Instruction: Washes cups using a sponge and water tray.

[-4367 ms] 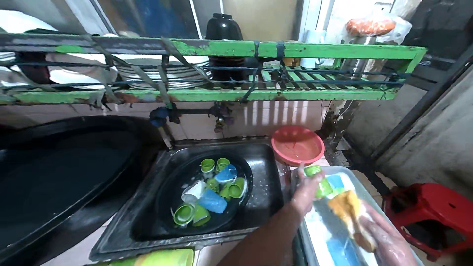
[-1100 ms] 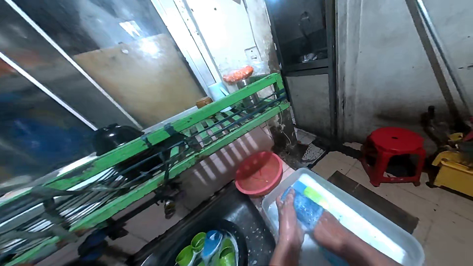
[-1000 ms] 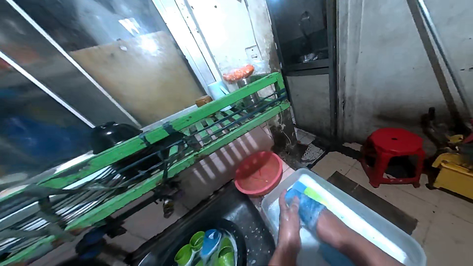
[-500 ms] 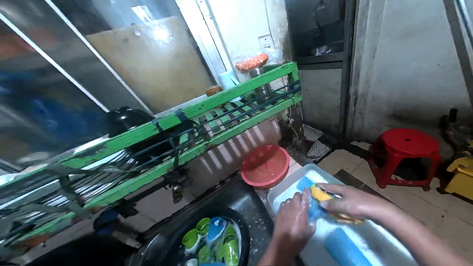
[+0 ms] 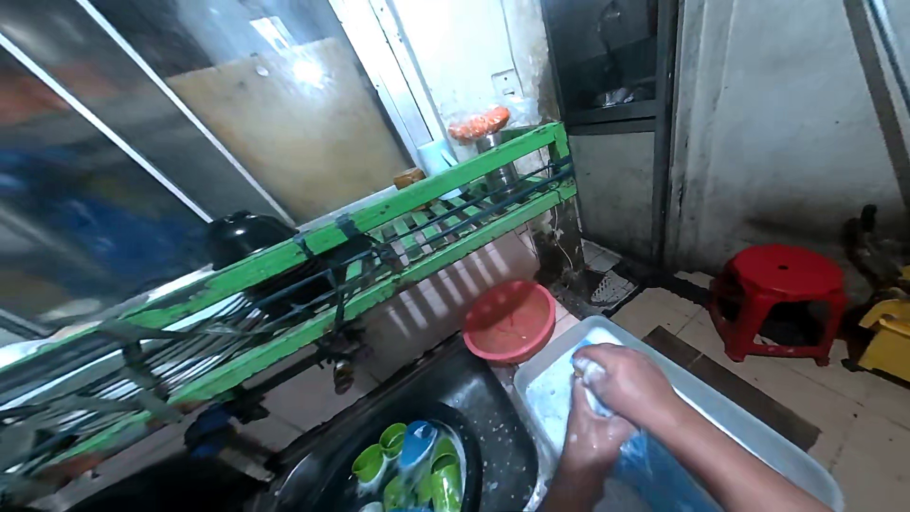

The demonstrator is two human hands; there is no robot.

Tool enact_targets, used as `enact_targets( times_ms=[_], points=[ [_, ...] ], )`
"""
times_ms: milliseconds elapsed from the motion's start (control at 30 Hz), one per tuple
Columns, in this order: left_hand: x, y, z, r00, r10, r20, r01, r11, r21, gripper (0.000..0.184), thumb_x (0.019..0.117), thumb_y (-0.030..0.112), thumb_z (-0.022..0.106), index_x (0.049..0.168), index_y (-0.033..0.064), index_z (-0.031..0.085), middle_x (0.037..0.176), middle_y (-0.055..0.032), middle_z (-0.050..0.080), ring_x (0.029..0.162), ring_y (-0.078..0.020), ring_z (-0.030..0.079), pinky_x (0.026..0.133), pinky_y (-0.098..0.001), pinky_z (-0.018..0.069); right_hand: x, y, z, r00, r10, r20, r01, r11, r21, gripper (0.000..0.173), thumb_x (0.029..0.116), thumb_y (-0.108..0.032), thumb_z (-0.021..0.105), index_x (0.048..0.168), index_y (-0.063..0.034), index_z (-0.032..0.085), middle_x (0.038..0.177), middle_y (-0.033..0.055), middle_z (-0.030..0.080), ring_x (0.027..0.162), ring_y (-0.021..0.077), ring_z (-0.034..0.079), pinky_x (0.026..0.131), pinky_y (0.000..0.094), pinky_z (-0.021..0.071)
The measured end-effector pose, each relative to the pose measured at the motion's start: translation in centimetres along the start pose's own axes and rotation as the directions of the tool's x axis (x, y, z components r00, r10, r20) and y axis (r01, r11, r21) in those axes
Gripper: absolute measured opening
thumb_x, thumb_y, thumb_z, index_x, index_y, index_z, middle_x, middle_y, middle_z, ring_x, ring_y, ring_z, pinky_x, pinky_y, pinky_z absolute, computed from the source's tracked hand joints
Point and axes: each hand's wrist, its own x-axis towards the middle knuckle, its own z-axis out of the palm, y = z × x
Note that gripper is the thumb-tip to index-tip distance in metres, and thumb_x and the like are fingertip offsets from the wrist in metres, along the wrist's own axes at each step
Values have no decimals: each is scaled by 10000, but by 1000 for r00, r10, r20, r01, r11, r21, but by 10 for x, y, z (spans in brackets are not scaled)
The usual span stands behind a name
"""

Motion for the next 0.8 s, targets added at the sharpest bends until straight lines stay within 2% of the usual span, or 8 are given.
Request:
enact_targets(
  times_ms=[100,300,400,500,567,667,733,800],
  points=[
    [-13,11,-13,970,-151,191,226,852,-473,683,951,251,555,1532,61,250,1114,-168,677,928,-238,710,796,-419,615,0,13,-1,972,161,-171,-20,782,623,233,997,-155,601,1158,-42,725,1097,102,724,1029,162,680,945,386,551],
    [-8,4,-7,999,-27,23,30,995,-93,989,797,140,781,1571,-14,185,1414,-205,531,1224,-188,600,1031,-343,523,-4,-4,0,984,102,-148,-58,960,274,365,997,-138,566,1345,-100,670,1288,136,691,1222,271,643,1083,491,483],
    [-8,6,-5,994,-108,-30,86,904,-418,774,946,182,631,1581,62,207,1257,-203,630,1039,-253,693,880,-424,601,-3,-1,11,919,267,-290,-34,787,615,503,1020,-68,536,1517,-48,468,1372,206,612,1242,273,614,1077,448,483],
    [5,10,-11,955,-191,-225,47,850,-524,558,1066,290,510,1556,97,325,1302,-180,623,1102,-260,662,919,-457,572,-20,0,46,941,-1,-339,164,877,453,644,998,-101,458,1588,59,256,1614,292,312,1503,368,344,1242,465,296],
    [14,11,-24,920,-132,-369,-34,911,-410,551,1095,369,443,1562,90,353,1445,-160,550,1269,-243,581,1048,-451,504,-33,-3,78,836,-275,-474,387,909,154,568,991,-195,440,1474,103,459,1551,355,376,1475,463,361,1215,541,329],
    [1,-2,-36,953,70,-295,-133,971,-200,527,1114,217,295,1574,-35,252,1556,-217,396,1404,-191,434,1163,-338,373,-39,-8,86,726,-504,-467,482,858,-178,444,1056,-427,428,1345,-217,690,1498,121,561,1389,370,504,982,594,488],
    [-11,-7,-33,974,71,-214,-109,979,-171,458,1081,54,305,1505,-118,313,1435,-240,501,1286,-164,512,1097,-279,421,-25,-7,66,805,-463,-370,455,883,-115,408,995,-442,497,1305,-290,714,1500,60,567,1387,367,502,971,651,460],
    [-8,-7,-22,994,-38,-98,-21,839,-544,463,1134,299,206,1423,46,465,1181,-105,668,1023,-128,665,855,-296,570,-4,-6,39,922,-275,-273,318,939,127,399,988,-357,561,1337,-215,692,1475,86,576,1408,349,474,1093,632,399]
  ],
)
